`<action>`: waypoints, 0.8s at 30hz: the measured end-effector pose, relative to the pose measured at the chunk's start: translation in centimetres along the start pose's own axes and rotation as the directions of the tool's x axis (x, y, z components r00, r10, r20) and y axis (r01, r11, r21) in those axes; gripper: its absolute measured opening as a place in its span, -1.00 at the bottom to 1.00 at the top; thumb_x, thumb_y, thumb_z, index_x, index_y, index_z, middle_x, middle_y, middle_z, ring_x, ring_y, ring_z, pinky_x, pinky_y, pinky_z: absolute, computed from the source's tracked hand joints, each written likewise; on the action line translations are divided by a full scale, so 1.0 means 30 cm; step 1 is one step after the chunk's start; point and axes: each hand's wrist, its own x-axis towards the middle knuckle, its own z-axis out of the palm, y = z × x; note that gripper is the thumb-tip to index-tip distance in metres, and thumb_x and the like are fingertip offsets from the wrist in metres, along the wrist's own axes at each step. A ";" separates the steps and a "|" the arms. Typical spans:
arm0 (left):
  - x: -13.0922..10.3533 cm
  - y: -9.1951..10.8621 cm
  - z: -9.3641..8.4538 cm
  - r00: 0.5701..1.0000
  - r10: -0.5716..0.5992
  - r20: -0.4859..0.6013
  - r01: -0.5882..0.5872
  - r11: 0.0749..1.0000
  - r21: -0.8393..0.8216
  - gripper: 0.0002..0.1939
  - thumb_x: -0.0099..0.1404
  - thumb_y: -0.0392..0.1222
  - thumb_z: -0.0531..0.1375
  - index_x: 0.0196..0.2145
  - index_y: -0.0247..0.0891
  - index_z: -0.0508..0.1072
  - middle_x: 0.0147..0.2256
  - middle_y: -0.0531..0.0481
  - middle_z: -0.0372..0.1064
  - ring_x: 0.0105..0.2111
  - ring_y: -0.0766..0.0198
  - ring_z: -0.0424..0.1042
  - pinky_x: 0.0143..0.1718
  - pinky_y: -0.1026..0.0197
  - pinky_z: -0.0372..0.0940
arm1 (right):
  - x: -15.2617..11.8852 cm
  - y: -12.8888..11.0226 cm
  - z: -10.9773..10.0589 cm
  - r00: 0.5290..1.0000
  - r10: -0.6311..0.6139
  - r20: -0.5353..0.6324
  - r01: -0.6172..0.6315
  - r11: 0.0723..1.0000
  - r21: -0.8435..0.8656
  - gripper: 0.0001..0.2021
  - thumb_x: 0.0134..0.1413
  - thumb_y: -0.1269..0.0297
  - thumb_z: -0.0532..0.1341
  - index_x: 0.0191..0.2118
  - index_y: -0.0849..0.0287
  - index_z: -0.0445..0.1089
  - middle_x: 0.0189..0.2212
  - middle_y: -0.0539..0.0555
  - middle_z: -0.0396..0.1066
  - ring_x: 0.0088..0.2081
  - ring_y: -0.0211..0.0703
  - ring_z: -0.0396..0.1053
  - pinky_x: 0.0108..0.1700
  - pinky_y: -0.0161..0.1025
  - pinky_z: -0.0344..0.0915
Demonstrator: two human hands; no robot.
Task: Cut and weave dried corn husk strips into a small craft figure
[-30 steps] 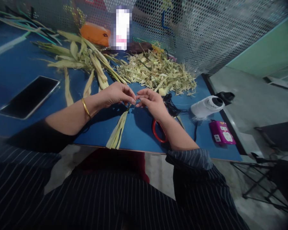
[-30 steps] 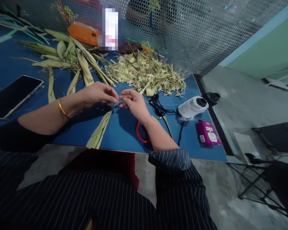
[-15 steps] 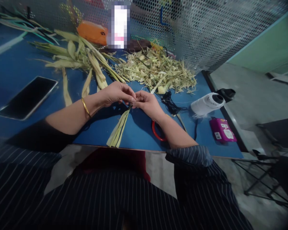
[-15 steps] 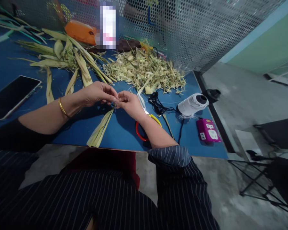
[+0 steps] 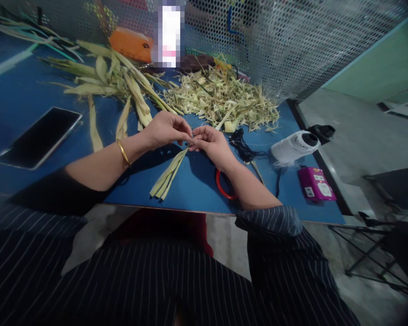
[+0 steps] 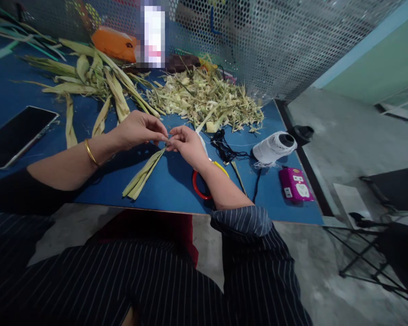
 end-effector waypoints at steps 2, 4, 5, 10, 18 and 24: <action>0.001 -0.010 -0.004 0.997 0.082 -0.002 -0.082 0.993 0.079 -0.94 0.00 -0.29 0.33 -0.48 -0.31 0.59 -0.57 0.00 0.48 -0.59 0.31 0.42 -0.52 0.30 0.28 | -0.001 -0.004 -0.001 1.000 0.004 0.004 -0.004 1.000 -0.001 -0.70 -0.07 0.25 0.36 -0.23 0.16 0.28 -0.48 -0.06 0.47 -0.46 -0.29 0.49 -0.40 -0.34 0.31; 0.001 -0.017 -0.008 0.982 0.189 -0.006 -0.183 0.959 0.215 -0.93 0.03 -0.30 0.29 -0.46 -0.28 0.60 -0.54 0.01 0.50 -0.55 0.28 0.45 -0.49 0.29 0.28 | -0.002 -0.008 0.000 1.000 0.007 0.007 -0.007 1.000 0.001 -0.70 -0.07 0.24 0.36 -0.23 0.15 0.28 -0.47 -0.06 0.47 -0.46 -0.29 0.48 -0.40 -0.34 0.31; 0.000 -0.020 -0.009 0.970 0.242 -0.004 -0.230 0.928 0.293 -0.91 0.05 -0.31 0.27 -0.44 -0.27 0.61 -0.53 0.01 0.51 -0.53 0.27 0.46 -0.48 0.28 0.27 | -0.003 -0.010 0.000 1.000 0.009 0.010 -0.009 1.000 0.003 -0.70 -0.07 0.25 0.35 -0.23 0.15 0.28 -0.47 -0.06 0.47 -0.46 -0.28 0.49 -0.40 -0.34 0.31; 0.002 -0.045 -0.004 0.899 0.436 0.051 -0.368 0.685 0.629 -0.86 0.18 -0.23 0.22 -0.38 -0.19 0.61 -0.48 -0.02 0.53 -0.46 0.23 0.47 -0.42 0.24 0.20 | -0.013 -0.025 0.006 1.000 0.011 0.021 -0.012 1.000 0.026 -0.76 -0.01 0.26 0.29 -0.23 0.17 0.29 -0.46 -0.02 0.50 -0.44 -0.29 0.49 -0.36 -0.33 0.32; -0.012 -0.055 0.029 0.881 0.470 -0.047 -0.350 0.716 0.605 -0.86 0.22 -0.23 0.20 -0.36 -0.20 0.58 -0.43 -0.01 0.52 -0.46 0.28 0.42 -0.42 0.25 0.17 | -0.008 -0.016 0.003 0.998 0.038 -0.047 -0.039 0.999 -0.014 -0.73 -0.07 0.23 0.32 -0.24 0.16 0.30 -0.45 -0.02 0.51 -0.47 -0.29 0.48 -0.45 -0.37 0.29; -0.025 -0.025 0.046 0.924 0.376 -0.066 -0.288 0.800 0.526 -0.87 0.22 -0.23 0.20 -0.39 -0.18 0.57 -0.37 -0.02 0.52 -0.40 0.28 0.42 -0.38 0.26 0.18 | 0.004 0.008 -0.003 0.988 -0.086 -0.127 0.075 0.993 -0.088 -0.70 -0.18 0.29 0.38 -0.26 0.16 0.33 -0.47 -0.09 0.43 -0.50 -0.33 0.42 -0.39 -0.31 0.42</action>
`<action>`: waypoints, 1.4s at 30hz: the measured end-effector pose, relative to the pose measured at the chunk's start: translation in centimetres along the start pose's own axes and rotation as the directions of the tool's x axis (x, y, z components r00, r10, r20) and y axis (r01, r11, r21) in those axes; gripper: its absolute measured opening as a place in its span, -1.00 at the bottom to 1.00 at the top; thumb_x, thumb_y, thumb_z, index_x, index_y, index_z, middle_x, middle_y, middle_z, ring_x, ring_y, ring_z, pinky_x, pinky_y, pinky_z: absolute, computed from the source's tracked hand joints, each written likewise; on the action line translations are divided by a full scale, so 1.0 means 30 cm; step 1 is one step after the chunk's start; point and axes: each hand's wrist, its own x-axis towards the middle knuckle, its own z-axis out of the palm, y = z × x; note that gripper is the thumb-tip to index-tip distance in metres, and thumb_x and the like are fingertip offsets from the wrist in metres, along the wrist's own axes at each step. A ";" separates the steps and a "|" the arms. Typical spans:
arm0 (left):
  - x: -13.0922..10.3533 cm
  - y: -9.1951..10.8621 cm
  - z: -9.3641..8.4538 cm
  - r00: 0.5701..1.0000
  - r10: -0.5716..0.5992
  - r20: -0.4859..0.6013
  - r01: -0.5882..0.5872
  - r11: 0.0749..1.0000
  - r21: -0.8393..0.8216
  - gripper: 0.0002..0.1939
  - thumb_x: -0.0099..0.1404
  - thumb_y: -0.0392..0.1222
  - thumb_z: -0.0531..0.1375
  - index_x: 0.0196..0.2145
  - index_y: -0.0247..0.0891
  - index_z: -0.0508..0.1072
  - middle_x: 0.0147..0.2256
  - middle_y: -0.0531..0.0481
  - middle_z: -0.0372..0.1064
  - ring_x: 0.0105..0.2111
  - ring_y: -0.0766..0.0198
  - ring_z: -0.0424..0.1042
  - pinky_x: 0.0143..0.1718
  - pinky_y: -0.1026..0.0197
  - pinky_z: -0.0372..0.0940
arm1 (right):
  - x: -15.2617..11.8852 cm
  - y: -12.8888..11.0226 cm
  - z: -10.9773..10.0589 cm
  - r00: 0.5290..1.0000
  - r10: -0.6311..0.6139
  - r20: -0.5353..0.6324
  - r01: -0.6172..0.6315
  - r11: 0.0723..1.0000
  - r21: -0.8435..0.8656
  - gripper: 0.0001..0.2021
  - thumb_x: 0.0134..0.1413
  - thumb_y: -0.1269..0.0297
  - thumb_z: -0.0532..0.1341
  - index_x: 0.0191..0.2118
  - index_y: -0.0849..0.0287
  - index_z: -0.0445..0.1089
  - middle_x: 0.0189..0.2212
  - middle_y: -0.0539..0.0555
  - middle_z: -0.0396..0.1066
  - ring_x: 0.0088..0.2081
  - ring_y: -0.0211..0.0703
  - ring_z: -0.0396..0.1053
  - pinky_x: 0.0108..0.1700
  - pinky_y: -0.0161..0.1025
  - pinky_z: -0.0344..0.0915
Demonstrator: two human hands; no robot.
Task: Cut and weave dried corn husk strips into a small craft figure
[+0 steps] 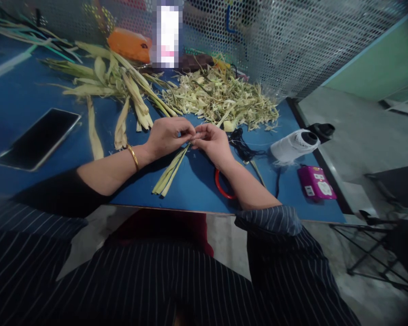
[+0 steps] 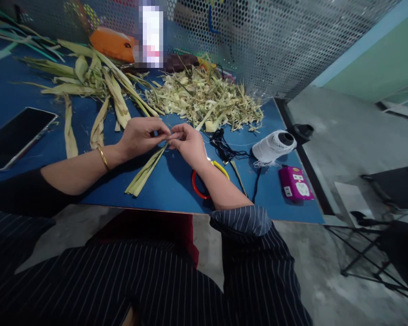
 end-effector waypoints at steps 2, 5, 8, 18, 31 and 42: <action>0.002 0.009 -0.001 0.999 -0.047 0.011 0.048 0.997 -0.052 -0.89 0.19 -0.24 0.22 -0.42 -0.17 0.58 -0.36 -0.03 0.51 -0.37 0.26 0.42 -0.36 0.27 0.19 | 0.001 0.002 -0.001 0.999 -0.047 -0.012 0.047 0.998 -0.032 -0.70 -0.18 0.33 0.38 -0.25 0.16 0.36 -0.43 -0.07 0.43 -0.49 -0.33 0.41 -0.36 -0.29 0.44; 0.004 0.013 0.000 0.995 -0.094 0.014 0.095 0.986 -0.136 -0.90 0.13 -0.28 0.24 -0.43 -0.19 0.58 -0.38 -0.03 0.50 -0.35 0.24 0.42 -0.34 0.26 0.21 | 0.002 0.003 -0.002 0.998 -0.062 0.024 0.063 0.997 -0.045 -0.67 -0.15 0.31 0.37 -0.18 0.14 0.37 -0.34 -0.03 0.46 -0.45 -0.31 0.42 -0.32 -0.25 0.46; 0.005 0.008 0.003 0.994 -0.106 0.010 0.106 0.976 -0.191 -0.91 0.13 -0.28 0.25 -0.43 -0.19 0.59 -0.39 -0.03 0.50 -0.36 0.24 0.43 -0.34 0.25 0.23 | 0.006 0.010 -0.005 0.996 -0.060 0.066 0.061 0.998 -0.018 -0.67 -0.11 0.26 0.37 -0.16 0.13 0.39 -0.37 -0.03 0.48 -0.41 -0.28 0.44 -0.25 -0.21 0.47; 0.013 -0.004 -0.009 0.990 -0.144 0.006 0.139 0.941 -0.309 -0.95 0.11 -0.21 0.31 -0.46 -0.22 0.58 -0.42 -0.02 0.50 -0.39 0.26 0.42 -0.33 0.24 0.27 | 0.008 -0.013 -0.013 0.999 0.003 0.036 -0.004 0.999 0.034 -0.68 -0.13 0.20 0.40 -0.26 0.17 0.35 -0.50 -0.07 0.40 -0.48 -0.31 0.38 -0.30 -0.25 0.40; 0.037 -0.046 -0.028 0.967 -0.252 0.047 0.254 0.919 -0.301 -0.90 0.18 -0.21 0.25 -0.45 -0.26 0.49 -0.52 0.03 0.43 -0.49 0.31 0.36 -0.39 0.25 0.22 | 0.002 -0.025 -0.068 0.998 0.055 0.033 -0.048 0.978 -0.203 -0.68 -0.12 0.49 0.23 -0.19 0.09 0.23 -0.58 -0.15 0.33 -0.53 -0.26 0.39 -0.39 -0.25 0.29; 0.031 -0.059 0.006 0.894 -0.444 0.060 0.391 0.706 -0.590 -0.87 0.19 -0.30 0.22 -0.49 -0.25 0.34 -0.55 0.05 0.37 -0.54 0.35 0.37 -0.44 0.26 0.31 | -0.006 -0.073 -0.087 0.991 0.081 0.103 -0.057 0.974 -0.218 -0.93 -0.15 0.48 0.24 -0.47 0.21 0.46 -0.58 -0.04 0.39 -0.53 -0.28 0.33 -0.40 -0.26 0.29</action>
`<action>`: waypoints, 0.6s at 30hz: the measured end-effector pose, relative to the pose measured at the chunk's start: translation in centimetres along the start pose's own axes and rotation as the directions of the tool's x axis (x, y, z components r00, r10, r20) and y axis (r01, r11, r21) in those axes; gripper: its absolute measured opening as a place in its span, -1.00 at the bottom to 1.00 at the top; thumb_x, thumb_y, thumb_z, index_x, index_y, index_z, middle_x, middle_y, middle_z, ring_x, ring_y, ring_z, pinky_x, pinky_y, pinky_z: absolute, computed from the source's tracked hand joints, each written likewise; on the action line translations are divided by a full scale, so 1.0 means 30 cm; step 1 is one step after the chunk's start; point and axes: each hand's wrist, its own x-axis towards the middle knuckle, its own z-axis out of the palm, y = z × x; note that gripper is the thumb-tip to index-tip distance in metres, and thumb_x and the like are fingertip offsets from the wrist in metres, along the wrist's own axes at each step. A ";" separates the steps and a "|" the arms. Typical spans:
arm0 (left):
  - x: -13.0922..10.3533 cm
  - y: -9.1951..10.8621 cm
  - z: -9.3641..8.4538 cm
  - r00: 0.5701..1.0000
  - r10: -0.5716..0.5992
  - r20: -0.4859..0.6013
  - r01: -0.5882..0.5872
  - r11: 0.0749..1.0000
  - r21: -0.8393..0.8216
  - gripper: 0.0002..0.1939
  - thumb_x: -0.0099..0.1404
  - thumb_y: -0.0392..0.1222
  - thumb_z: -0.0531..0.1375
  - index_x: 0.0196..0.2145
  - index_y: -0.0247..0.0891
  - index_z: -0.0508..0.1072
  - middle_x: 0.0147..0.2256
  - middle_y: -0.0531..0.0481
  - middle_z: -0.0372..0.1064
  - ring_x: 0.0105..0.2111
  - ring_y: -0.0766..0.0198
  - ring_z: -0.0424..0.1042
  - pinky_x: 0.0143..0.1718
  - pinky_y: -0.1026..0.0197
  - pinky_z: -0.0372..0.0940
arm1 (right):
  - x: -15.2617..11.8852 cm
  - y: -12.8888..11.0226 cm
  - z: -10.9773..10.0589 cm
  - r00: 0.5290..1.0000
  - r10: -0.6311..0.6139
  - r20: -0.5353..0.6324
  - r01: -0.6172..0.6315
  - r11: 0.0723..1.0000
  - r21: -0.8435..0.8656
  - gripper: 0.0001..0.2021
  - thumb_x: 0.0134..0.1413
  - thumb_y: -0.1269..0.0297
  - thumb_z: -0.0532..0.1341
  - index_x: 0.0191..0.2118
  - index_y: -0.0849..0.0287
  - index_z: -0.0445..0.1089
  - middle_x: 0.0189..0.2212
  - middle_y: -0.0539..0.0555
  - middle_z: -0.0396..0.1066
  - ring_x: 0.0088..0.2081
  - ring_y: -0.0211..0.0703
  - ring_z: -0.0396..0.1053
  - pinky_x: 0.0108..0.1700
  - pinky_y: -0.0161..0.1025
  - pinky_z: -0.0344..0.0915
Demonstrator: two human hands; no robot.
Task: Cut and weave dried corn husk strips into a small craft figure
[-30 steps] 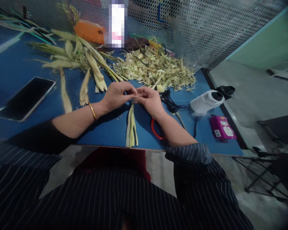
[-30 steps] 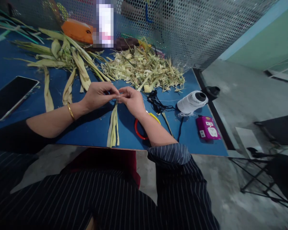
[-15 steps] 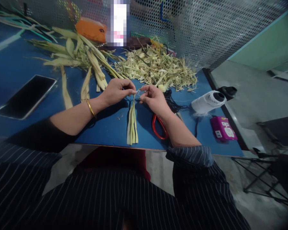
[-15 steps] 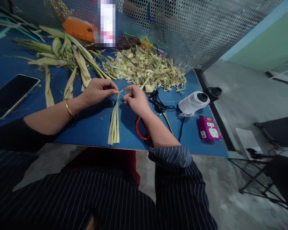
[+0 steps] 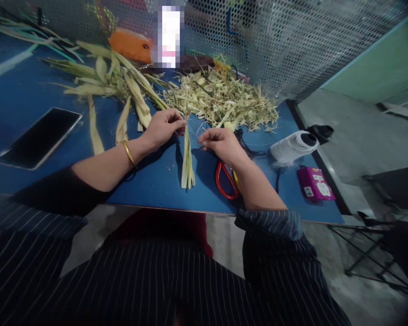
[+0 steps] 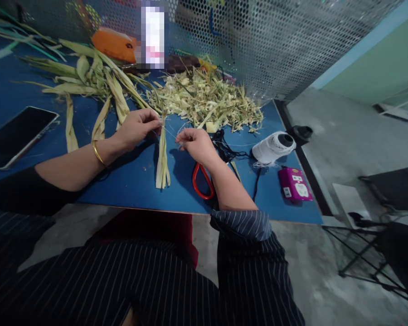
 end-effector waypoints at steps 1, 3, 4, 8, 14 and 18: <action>0.000 0.000 0.002 0.999 -0.034 -0.008 0.033 0.998 -0.045 -0.86 0.19 -0.31 0.22 -0.49 -0.26 0.34 -0.56 0.05 0.37 -0.55 0.36 0.36 -0.44 0.26 0.32 | -0.001 -0.006 0.001 1.000 -0.001 0.002 0.001 0.999 0.051 -0.94 -0.15 0.47 0.25 -0.47 0.21 0.46 -0.58 -0.04 0.39 -0.52 -0.29 0.33 -0.38 -0.27 0.30; -0.002 0.001 0.006 0.996 -0.092 -0.013 0.090 0.990 -0.105 -0.87 0.19 -0.32 0.23 -0.49 -0.26 0.34 -0.55 0.05 0.37 -0.56 0.39 0.37 -0.43 0.27 0.34 | -0.001 -0.014 0.004 1.000 -0.016 -0.009 0.017 0.989 0.146 -0.95 -0.13 0.44 0.27 -0.43 0.20 0.46 -0.55 -0.04 0.40 -0.47 -0.30 0.35 -0.33 -0.28 0.31; -0.002 0.000 0.007 0.994 -0.112 -0.010 0.110 0.987 -0.120 -0.88 0.18 -0.32 0.23 -0.48 -0.27 0.35 -0.55 0.05 0.38 -0.55 0.39 0.37 -0.42 0.28 0.34 | -0.001 -0.015 0.008 0.999 -0.037 -0.026 0.041 0.983 0.178 -0.95 -0.10 0.41 0.28 -0.41 0.20 0.47 -0.53 -0.03 0.41 -0.44 -0.29 0.37 -0.30 -0.28 0.32; -0.006 -0.008 0.017 0.992 -0.127 0.018 0.128 0.984 -0.125 -0.92 0.15 -0.31 0.26 -0.47 -0.29 0.41 -0.53 0.05 0.41 -0.54 0.41 0.37 -0.42 0.30 0.34 | 0.001 -0.009 0.030 0.983 -0.150 -0.108 0.169 0.966 0.197 -0.94 -0.01 0.31 0.28 -0.36 0.14 0.46 -0.36 0.01 0.46 -0.33 -0.27 0.40 -0.22 -0.26 0.33; -0.014 -0.006 0.029 0.986 -0.163 0.045 0.168 0.963 -0.211 -0.90 0.10 -0.32 0.29 -0.50 -0.31 0.42 -0.54 0.06 0.39 -0.54 0.43 0.37 -0.42 0.33 0.34 | 0.002 0.000 0.056 0.985 -0.173 -0.017 0.170 0.936 0.307 -0.85 0.07 0.15 0.26 -0.31 0.10 0.37 -0.23 0.04 0.46 -0.24 -0.24 0.43 -0.13 -0.22 0.36; -0.018 0.008 0.034 0.975 -0.221 0.036 0.223 0.940 -0.257 -0.91 0.12 -0.31 0.29 -0.47 -0.32 0.43 -0.49 0.03 0.43 -0.51 0.43 0.42 -0.37 0.34 0.36 | 0.005 0.003 0.064 0.988 -0.146 -0.043 0.153 0.942 0.300 -0.83 0.08 0.13 0.25 -0.32 0.10 0.34 -0.38 -0.01 0.40 -0.32 -0.27 0.39 -0.13 -0.22 0.38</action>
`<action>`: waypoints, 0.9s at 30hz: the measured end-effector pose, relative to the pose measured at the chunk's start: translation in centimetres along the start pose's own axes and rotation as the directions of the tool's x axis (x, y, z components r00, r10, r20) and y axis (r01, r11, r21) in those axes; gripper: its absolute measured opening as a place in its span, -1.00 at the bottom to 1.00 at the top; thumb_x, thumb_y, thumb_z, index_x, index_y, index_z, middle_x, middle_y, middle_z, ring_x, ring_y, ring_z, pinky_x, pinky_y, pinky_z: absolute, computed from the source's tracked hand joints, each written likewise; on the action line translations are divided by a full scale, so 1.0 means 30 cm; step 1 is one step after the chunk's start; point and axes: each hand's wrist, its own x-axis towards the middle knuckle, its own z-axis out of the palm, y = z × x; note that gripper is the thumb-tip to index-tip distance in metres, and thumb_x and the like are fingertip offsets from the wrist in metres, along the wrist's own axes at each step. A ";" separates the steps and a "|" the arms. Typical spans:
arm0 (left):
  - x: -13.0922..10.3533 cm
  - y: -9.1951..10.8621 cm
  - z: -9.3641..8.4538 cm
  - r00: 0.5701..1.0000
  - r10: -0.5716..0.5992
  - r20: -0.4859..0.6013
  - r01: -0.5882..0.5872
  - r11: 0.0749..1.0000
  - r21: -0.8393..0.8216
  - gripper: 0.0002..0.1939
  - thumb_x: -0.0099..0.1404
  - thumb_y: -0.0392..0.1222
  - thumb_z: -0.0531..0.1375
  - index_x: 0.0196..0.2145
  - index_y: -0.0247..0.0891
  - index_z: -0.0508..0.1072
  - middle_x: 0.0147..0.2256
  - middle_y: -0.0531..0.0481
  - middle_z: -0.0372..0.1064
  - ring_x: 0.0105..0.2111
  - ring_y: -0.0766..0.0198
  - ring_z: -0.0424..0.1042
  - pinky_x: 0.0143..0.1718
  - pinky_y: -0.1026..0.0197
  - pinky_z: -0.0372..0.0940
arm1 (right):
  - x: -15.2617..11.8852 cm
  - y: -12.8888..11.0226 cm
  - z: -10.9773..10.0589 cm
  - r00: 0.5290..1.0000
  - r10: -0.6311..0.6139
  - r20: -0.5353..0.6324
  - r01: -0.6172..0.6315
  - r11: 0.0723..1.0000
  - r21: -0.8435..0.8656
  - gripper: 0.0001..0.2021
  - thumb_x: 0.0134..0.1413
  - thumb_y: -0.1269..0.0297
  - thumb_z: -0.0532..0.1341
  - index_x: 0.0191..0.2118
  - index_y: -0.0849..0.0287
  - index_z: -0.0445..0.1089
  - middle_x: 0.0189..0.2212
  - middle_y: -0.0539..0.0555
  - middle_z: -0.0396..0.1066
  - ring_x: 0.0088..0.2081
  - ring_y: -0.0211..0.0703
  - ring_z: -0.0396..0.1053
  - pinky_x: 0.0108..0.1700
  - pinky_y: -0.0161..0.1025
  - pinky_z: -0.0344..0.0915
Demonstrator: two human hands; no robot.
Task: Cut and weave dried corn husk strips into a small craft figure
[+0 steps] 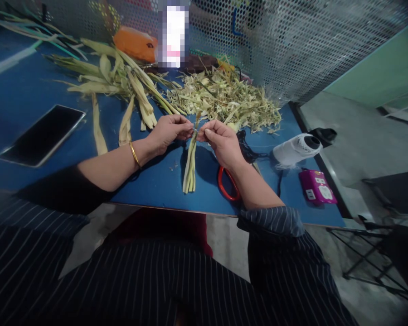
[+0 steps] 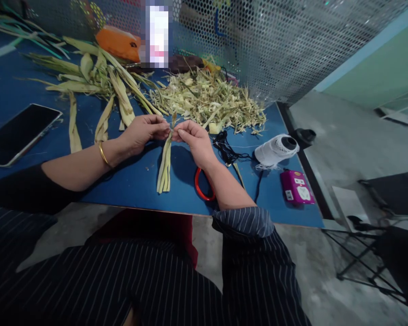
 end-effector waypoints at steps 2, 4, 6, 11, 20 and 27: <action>-0.003 0.003 0.004 1.000 -0.012 -0.014 0.012 1.000 -0.014 -0.91 0.13 -0.30 0.29 -0.46 -0.32 0.43 -0.47 0.02 0.45 -0.49 0.42 0.43 -0.38 0.35 0.36 | 0.000 0.002 0.003 1.000 -0.004 -0.016 0.004 1.000 0.005 -0.85 0.08 0.16 0.25 -0.32 0.11 0.34 -0.42 -0.03 0.37 -0.34 -0.29 0.37 -0.13 -0.23 0.38; -0.004 0.005 0.008 1.000 -0.017 -0.024 0.017 0.999 -0.027 -0.92 0.15 -0.30 0.28 -0.45 -0.32 0.43 -0.45 0.01 0.46 -0.49 0.43 0.43 -0.39 0.36 0.36 | 0.000 0.004 0.004 1.000 -0.006 -0.018 0.006 1.000 0.015 -0.88 0.07 0.20 0.25 -0.32 0.12 0.35 -0.44 -0.04 0.36 -0.36 -0.31 0.36 -0.14 -0.25 0.37; -0.005 0.007 0.011 0.999 -0.022 -0.038 0.020 0.999 -0.051 -0.93 0.17 -0.32 0.27 -0.43 -0.33 0.43 -0.44 0.00 0.46 -0.50 0.44 0.43 -0.42 0.37 0.35 | 0.001 0.009 0.004 1.000 -0.017 -0.011 0.017 0.999 0.030 -0.89 0.06 0.23 0.26 -0.33 0.13 0.37 -0.45 -0.05 0.35 -0.38 -0.32 0.35 -0.17 -0.27 0.37; -0.007 0.019 0.012 0.996 -0.088 -0.025 0.080 0.974 -0.214 -0.92 0.26 -0.35 0.19 -0.39 -0.31 0.36 -0.36 0.00 0.48 -0.51 0.46 0.41 -0.52 0.40 0.30 | 0.007 0.023 0.002 0.999 -0.034 0.000 0.034 0.997 0.067 -0.85 0.04 0.21 0.30 -0.33 0.16 0.38 -0.48 -0.07 0.35 -0.40 -0.34 0.35 -0.22 -0.30 0.35; 0.004 0.028 0.011 0.997 0.059 0.045 -0.058 0.998 -0.023 -0.80 0.32 -0.42 0.09 -0.43 -0.23 0.22 -0.62 0.17 0.19 -0.66 0.44 0.24 -0.54 0.31 0.28 | 0.011 0.022 0.005 0.996 -0.037 -0.083 0.047 0.992 0.121 -0.97 0.06 0.38 0.23 -0.36 0.21 0.40 -0.58 -0.10 0.30 -0.54 -0.41 0.23 -0.42 -0.37 0.21; 0.008 0.026 0.014 0.986 0.161 0.051 -0.167 0.974 0.150 -0.77 0.29 -0.45 0.09 -0.47 -0.22 0.20 -0.63 0.15 0.17 -0.65 0.42 0.21 -0.55 0.31 0.23 | 0.011 0.027 0.008 0.992 -0.033 -0.122 0.033 0.999 -0.009 -0.95 0.04 0.45 0.20 -0.40 0.21 0.39 -0.64 -0.13 0.26 -0.60 -0.42 0.19 -0.47 -0.36 0.15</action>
